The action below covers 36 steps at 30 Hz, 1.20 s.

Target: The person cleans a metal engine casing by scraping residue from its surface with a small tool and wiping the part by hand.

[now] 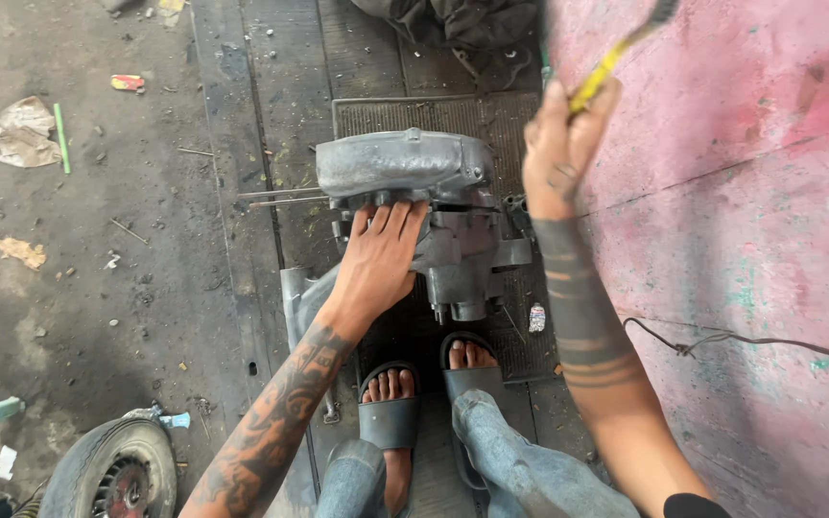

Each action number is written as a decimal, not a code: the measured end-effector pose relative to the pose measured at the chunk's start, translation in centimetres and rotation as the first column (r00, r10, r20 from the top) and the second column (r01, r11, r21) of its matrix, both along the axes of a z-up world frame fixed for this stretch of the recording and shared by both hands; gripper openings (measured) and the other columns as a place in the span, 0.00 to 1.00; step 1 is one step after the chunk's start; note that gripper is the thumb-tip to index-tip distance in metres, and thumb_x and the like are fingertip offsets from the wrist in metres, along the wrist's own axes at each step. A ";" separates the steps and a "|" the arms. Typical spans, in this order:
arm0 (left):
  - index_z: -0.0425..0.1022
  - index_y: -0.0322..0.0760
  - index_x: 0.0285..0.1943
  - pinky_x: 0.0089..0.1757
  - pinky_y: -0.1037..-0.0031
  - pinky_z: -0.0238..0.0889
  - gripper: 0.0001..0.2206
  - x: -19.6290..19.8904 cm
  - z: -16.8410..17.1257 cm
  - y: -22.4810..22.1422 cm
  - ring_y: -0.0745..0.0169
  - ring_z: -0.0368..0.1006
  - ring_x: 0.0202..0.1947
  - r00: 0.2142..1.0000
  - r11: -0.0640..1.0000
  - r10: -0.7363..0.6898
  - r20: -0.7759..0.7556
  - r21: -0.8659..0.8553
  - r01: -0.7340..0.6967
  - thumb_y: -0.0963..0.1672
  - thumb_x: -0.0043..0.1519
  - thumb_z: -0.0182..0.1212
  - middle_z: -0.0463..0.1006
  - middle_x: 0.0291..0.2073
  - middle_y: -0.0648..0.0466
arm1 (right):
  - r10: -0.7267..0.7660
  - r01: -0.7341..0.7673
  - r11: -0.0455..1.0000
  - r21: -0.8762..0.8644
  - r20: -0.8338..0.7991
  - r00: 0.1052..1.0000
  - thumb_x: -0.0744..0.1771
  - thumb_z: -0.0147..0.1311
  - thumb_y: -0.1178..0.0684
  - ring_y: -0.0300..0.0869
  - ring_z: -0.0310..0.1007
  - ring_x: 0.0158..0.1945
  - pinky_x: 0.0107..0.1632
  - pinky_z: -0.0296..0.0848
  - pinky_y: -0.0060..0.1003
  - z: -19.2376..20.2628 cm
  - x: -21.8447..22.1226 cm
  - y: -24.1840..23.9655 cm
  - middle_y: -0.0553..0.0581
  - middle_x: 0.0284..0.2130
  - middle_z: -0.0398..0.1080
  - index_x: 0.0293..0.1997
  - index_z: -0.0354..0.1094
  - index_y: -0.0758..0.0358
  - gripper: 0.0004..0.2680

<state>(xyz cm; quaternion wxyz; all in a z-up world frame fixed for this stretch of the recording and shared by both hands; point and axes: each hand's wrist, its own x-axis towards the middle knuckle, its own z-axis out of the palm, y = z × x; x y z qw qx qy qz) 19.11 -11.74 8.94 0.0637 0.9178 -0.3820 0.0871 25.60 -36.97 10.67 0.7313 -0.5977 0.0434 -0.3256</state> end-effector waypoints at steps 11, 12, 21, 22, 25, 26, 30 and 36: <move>0.65 0.33 0.73 0.63 0.58 0.55 0.35 -3.1 -0.2 4.3 0.45 0.60 0.71 0.998 0.958 -0.011 -0.069 -0.286 -0.009 0.41 0.53 0.69 0.65 0.71 0.42 | 0.010 -0.186 0.963 -0.195 -0.663 0.748 0.70 0.44 0.58 0.36 0.64 0.17 0.21 0.64 0.28 -11.0 -17.2 0.8 0.52 0.21 0.64 0.60 0.58 0.65 0.11; 0.65 0.33 0.73 0.63 0.58 0.56 0.34 -3.0 -0.6 4.8 0.46 0.60 0.72 0.997 0.946 -0.006 -0.076 -0.323 -0.019 0.40 0.54 0.67 0.63 0.73 0.43 | -0.044 -0.196 0.936 -0.293 -0.650 0.759 0.69 0.48 0.60 0.39 0.67 0.17 0.23 0.67 0.32 -11.9 -17.6 1.0 0.56 0.20 0.67 0.64 0.61 0.65 0.14; 0.67 0.37 0.73 0.62 0.59 0.56 0.33 -4.6 -2.6 6.5 0.46 0.61 0.72 0.994 0.933 0.087 -0.068 -0.343 -0.105 0.42 0.55 0.69 0.64 0.73 0.43 | -0.317 -0.375 0.468 -0.800 -0.548 0.774 0.67 0.47 0.64 0.69 0.74 0.36 0.36 0.77 0.62 -8.0 -14.8 1.4 0.75 0.33 0.69 0.68 0.64 0.66 0.19; 0.67 0.37 0.73 0.62 0.59 0.56 0.33 -4.5 -2.7 6.6 0.46 0.61 0.72 0.994 0.935 0.085 -0.071 -0.339 -0.104 0.42 0.55 0.69 0.64 0.73 0.43 | -0.317 -0.377 0.472 -0.797 -0.552 0.771 0.67 0.47 0.64 0.69 0.74 0.36 0.36 0.77 0.62 -7.4 -14.7 1.3 0.75 0.33 0.69 0.68 0.64 0.66 0.19; 0.67 0.39 0.73 0.63 0.59 0.56 0.32 -4.3 -2.9 6.8 0.48 0.61 0.72 0.992 0.939 0.103 -0.077 -0.322 -0.122 0.43 0.55 0.68 0.63 0.74 0.46 | -0.369 -0.483 0.319 -0.816 -0.576 0.729 0.66 0.50 0.59 0.60 0.78 0.35 0.32 0.80 0.49 -6.7 -14.2 0.8 0.64 0.34 0.71 0.69 0.64 0.59 0.21; 0.67 0.40 0.73 0.63 0.59 0.56 0.32 -4.3 -3.0 6.8 0.48 0.61 0.72 0.992 0.937 0.100 -0.078 -0.327 -0.120 0.43 0.55 0.68 0.63 0.74 0.46 | -0.354 -0.489 0.322 -0.811 -0.582 0.732 0.66 0.50 0.60 0.60 0.78 0.35 0.32 0.80 0.49 -7.0 -13.8 0.4 0.64 0.34 0.70 0.70 0.63 0.59 0.21; 0.67 0.41 0.74 0.63 0.59 0.56 0.33 -4.6 -3.5 6.7 0.48 0.61 0.72 0.991 0.931 0.110 -0.081 -0.340 -0.131 0.43 0.55 0.68 0.62 0.75 0.47 | -0.282 -0.515 0.342 -0.786 -0.609 0.742 0.66 0.49 0.60 0.61 0.77 0.35 0.32 0.79 0.51 -8.7 -12.5 0.1 0.65 0.36 0.69 0.73 0.57 0.62 0.23; 0.65 0.45 0.75 0.66 0.54 0.47 0.35 -4.7 -4.0 6.8 0.52 0.56 0.75 0.978 0.921 0.114 -0.174 -0.352 -0.170 0.44 0.55 0.68 0.60 0.76 0.50 | -0.282 -0.508 0.377 -0.774 -0.619 0.733 0.68 0.45 0.61 0.66 0.78 0.38 0.34 0.80 0.55 -7.8 -15.5 0.9 0.68 0.39 0.69 0.72 0.57 0.64 0.21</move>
